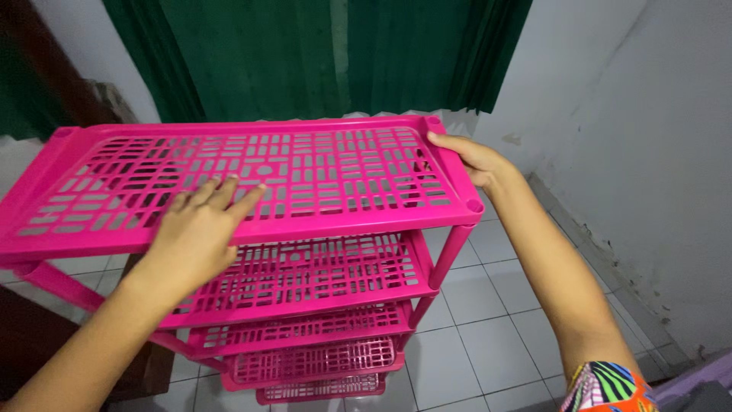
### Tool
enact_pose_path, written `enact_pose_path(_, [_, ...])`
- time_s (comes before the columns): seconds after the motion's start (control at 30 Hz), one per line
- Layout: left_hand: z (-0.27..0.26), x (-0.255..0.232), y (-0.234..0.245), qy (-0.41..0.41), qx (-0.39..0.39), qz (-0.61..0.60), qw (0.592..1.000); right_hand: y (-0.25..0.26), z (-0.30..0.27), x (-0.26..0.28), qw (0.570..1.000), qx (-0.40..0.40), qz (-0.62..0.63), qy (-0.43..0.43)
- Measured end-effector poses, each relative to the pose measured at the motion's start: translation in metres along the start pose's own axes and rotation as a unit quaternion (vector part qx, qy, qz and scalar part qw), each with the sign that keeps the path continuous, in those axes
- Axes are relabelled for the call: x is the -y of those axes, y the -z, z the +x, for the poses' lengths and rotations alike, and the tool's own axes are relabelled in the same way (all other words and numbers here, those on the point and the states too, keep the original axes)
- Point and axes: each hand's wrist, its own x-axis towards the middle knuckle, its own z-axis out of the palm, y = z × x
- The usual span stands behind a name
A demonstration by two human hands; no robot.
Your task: The person disassembles a pink plastic shelving unit by removing curved handles and straight legs, then places the trays on a nearby bed. The person handles the parts by hand and sets them aside on a wooden table.
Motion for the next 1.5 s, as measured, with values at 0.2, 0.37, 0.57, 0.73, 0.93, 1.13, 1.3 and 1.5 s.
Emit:
enact_pose_path(0.2, [-0.019, 0.018, -0.014, -0.033, -0.112, 0.033, 0.993, -0.009, -0.012, -0.011, 0.992, 0.072, 0.067, 0.073])
enact_pose_path(0.37, [-0.02, 0.019, -0.024, -0.052, -0.179, 0.02, 0.982, -0.033, -0.021, -0.011, 0.993, 0.005, 0.094, 0.067])
enact_pose_path(0.57, [-0.017, 0.021, -0.015, -0.063, -0.243, 0.062, 0.966, -0.053, -0.038, 0.005, 0.988, -0.042, 0.066, 0.134])
enact_pose_path(0.73, [-0.008, 0.025, -0.003, -0.073, -0.269, 0.076, 0.957, -0.059, -0.044, 0.013, 0.979, -0.079, 0.063, 0.176])
enact_pose_path(0.93, [0.005, 0.021, 0.009, -0.111, -0.351, 0.014, 0.93, -0.05, -0.063, 0.013, 0.97, -0.063, 0.129, 0.197])
enact_pose_path(1.13, [0.026, 0.002, 0.013, -0.155, -0.43, -0.059, 0.887, -0.021, -0.117, 0.005, 0.951, -0.058, 0.163, 0.258])
enact_pose_path(1.3, [0.031, -0.019, 0.018, -0.189, -0.428, -0.092, 0.879, -0.011, -0.188, -0.025, 0.928, -0.096, 0.165, 0.321])
enact_pose_path(1.5, [0.019, -0.043, 0.02, -0.207, -0.414, -0.143, 0.875, 0.0, -0.277, -0.09, 0.902, -0.111, 0.21, 0.36])
